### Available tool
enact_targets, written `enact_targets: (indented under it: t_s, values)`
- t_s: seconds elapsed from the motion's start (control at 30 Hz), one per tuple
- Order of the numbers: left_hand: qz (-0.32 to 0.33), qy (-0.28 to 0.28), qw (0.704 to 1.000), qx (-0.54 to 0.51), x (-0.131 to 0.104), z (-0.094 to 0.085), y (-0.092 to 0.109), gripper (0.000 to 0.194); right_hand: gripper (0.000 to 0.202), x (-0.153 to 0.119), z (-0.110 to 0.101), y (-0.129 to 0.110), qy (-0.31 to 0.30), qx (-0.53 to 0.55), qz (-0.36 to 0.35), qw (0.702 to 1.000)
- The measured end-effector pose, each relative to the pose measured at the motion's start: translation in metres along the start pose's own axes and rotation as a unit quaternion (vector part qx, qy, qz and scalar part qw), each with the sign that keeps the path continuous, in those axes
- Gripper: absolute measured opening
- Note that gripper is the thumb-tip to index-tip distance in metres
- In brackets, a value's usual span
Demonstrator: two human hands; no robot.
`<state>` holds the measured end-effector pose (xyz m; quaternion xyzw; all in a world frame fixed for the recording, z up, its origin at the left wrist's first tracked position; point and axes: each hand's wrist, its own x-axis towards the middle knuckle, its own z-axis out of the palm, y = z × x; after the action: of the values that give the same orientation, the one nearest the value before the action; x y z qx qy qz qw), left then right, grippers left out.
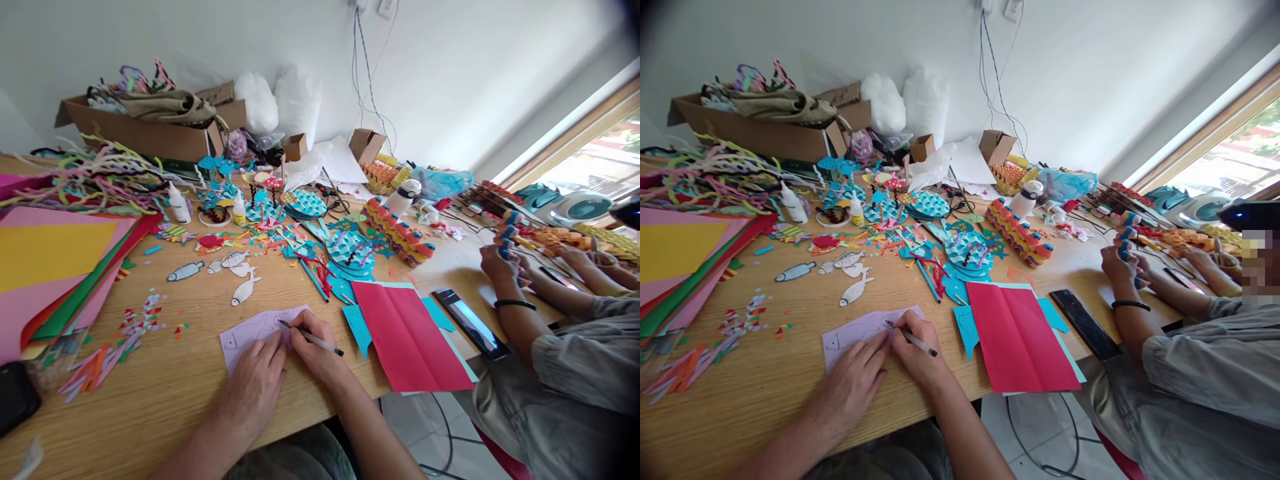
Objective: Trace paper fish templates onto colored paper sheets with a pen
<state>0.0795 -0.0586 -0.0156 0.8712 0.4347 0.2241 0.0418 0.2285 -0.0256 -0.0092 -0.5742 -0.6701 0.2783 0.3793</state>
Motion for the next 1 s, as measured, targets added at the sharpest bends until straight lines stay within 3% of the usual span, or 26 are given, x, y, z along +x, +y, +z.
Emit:
enact_targets:
  t_s: [1.0]
  values:
    - [-0.007, -0.01, 1.0, -0.006, 0.0009, -0.0001, -0.0001, 0.037, 0.008, 0.0002, 0.0009, -0.0025, -0.023, 0.018, 0.011, 1.0]
